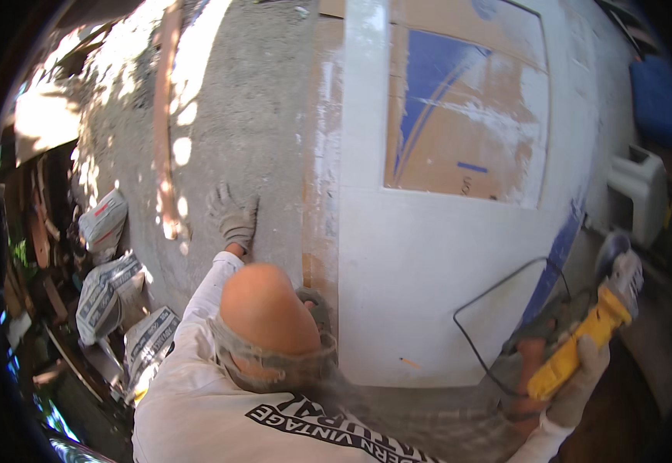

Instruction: The person uses a yellow angle grinder to grind the surface of a white tile placed on the floor. They hold the tool with both hands and move it across the tile surface, generating dust.

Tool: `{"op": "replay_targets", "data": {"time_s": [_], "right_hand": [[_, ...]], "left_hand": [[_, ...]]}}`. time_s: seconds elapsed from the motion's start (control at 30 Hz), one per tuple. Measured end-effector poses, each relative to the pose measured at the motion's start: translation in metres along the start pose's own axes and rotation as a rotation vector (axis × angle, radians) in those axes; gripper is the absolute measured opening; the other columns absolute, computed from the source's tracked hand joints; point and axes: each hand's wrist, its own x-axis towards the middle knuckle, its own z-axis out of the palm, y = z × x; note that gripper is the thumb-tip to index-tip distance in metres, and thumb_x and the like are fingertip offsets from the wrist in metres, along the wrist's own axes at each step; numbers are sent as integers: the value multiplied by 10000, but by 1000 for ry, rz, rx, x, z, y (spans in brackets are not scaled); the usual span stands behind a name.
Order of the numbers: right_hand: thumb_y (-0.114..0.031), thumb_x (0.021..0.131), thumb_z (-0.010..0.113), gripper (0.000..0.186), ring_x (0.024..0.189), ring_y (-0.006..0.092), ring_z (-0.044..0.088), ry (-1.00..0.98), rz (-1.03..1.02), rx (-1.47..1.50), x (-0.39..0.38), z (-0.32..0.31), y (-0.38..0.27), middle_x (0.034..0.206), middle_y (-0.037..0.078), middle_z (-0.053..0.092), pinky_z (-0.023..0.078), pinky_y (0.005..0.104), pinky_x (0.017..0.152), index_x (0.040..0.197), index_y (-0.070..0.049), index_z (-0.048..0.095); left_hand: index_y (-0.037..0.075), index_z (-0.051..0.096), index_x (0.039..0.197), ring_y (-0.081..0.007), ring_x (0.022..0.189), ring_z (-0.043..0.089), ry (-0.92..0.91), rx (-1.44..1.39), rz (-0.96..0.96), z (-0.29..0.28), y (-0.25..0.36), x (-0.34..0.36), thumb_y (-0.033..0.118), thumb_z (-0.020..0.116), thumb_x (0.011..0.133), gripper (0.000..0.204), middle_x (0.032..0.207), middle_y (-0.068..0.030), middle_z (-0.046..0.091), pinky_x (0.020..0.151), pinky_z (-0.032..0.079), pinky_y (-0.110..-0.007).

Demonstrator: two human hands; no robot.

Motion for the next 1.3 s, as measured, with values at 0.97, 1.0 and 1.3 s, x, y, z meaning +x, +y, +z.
{"op": "replay_targets", "data": {"time_s": [0.97, 1.0, 1.3], "right_hand": [[-200, 822, 810, 487, 826, 184, 678, -154, 158, -455, -11, 281, 115, 977, 95, 711, 575, 355, 768, 1231, 16, 655], [-201, 822, 809, 484, 827, 184, 678, -157, 159, -455, -10, 283, 114, 974, 95, 711, 575, 355, 767, 1227, 17, 656], [-189, 835, 798, 425, 782, 184, 682, -192, 172, -449, -4, 293, 113, 934, 94, 719, 573, 355, 726, 1181, 16, 661]], "left_hand": [[257, 372, 1679, -334, 1678, 139, 95, -56, -282, 28, 35, 92, 880, 453, 969, 948, 1796, -125, 243, 1234, 123, -753], [256, 370, 1679, -333, 1678, 137, 95, -58, -283, 28, 35, 92, 881, 451, 968, 950, 1796, -124, 242, 1232, 127, -752], [263, 343, 1696, -323, 1685, 119, 60, -8, -292, 25, 37, 91, 866, 428, 986, 936, 1800, -113, 233, 1234, 161, -762]]}}
